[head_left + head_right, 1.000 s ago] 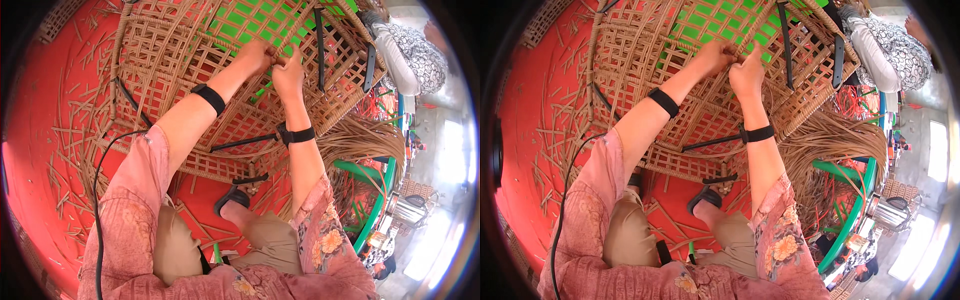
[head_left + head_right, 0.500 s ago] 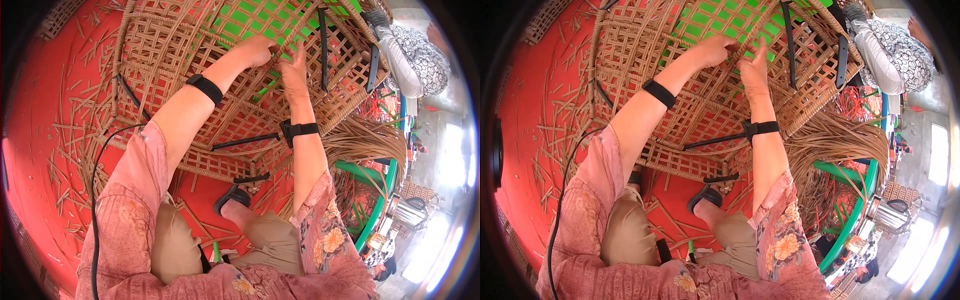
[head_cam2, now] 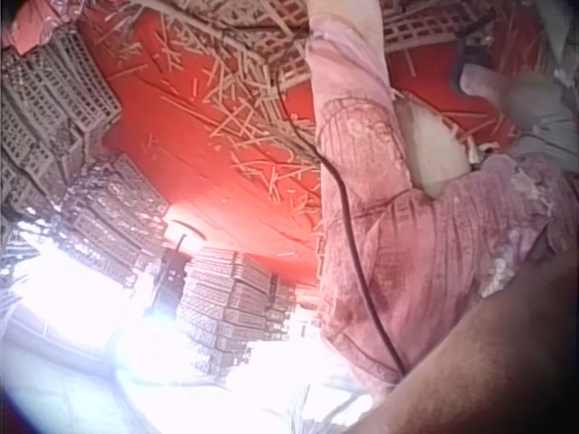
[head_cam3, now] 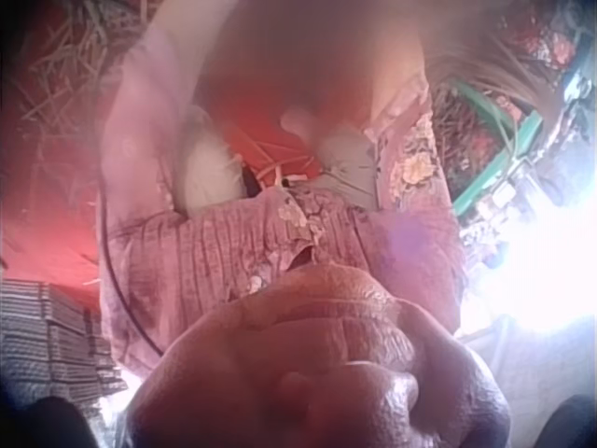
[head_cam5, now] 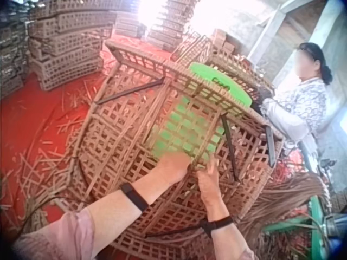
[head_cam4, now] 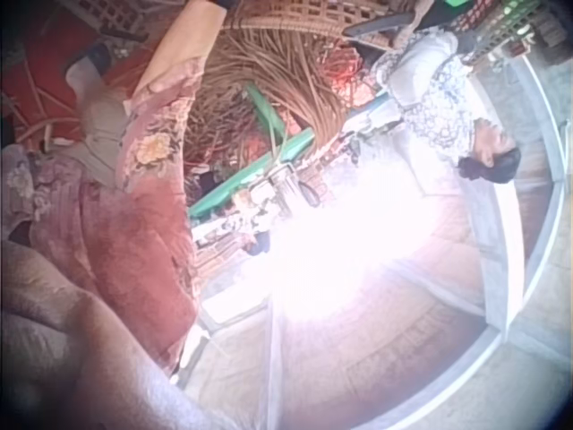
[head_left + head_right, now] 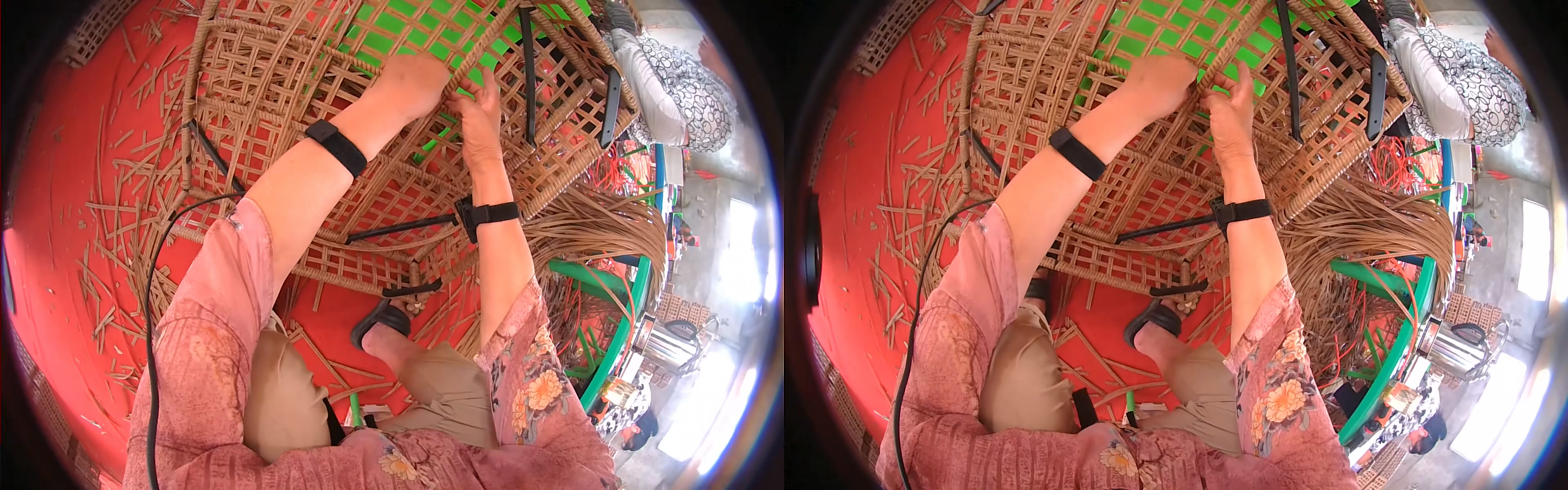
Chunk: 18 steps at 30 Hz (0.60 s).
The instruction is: The person is weaving a piece of furniture, likely a chair, using long strips of bamboo or similar material.
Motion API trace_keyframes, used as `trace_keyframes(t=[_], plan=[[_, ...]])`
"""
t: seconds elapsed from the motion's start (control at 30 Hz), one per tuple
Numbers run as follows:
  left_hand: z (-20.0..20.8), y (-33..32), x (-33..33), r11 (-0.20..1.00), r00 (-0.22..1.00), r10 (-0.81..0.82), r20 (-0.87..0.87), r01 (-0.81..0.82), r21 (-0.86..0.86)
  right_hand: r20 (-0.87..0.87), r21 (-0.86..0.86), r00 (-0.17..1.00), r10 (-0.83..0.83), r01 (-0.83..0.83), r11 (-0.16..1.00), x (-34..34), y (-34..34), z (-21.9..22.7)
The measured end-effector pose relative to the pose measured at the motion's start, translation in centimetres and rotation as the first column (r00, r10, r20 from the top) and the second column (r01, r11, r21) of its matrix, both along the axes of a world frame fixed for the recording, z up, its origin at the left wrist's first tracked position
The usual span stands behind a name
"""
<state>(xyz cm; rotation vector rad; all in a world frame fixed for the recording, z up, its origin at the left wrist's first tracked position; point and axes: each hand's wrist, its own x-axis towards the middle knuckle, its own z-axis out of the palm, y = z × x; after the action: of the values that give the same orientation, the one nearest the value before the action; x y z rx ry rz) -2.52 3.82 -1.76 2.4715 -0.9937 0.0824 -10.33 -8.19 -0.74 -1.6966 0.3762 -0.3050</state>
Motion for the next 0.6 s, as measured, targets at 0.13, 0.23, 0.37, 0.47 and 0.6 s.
trace_keyframes(t=[0.13,0.23,0.37,0.47,0.6], plan=[[0.4,0.2,-0.9,0.987,0.985,-0.044,0.166,0.068,-0.146,-0.025,-0.004,1.0,-0.002,0.002,1.0,0.2,-0.7,-0.3],[-0.5,0.3,-0.9,0.985,0.971,-0.045,0.233,0.082,-0.15,-0.009,0.048,1.0,-0.024,0.025,0.999,0.3,0.5,-0.3],[1.7,0.7,0.3,0.993,0.992,-0.118,-0.035,0.119,0.022,-0.075,-0.236,0.988,-0.139,0.117,0.965,0.0,1.0,0.3],[2.9,1.0,0.4,0.966,0.953,-0.154,-0.26,0.201,0.164,-0.028,-0.402,0.981,-0.193,0.166,0.9,-0.8,0.7,-0.2],[2.9,4.9,-2.0,0.914,0.921,-0.313,-0.232,0.359,0.19,-0.219,-0.176,0.943,-0.249,0.213,0.961,-2.9,2.9,1.6]])
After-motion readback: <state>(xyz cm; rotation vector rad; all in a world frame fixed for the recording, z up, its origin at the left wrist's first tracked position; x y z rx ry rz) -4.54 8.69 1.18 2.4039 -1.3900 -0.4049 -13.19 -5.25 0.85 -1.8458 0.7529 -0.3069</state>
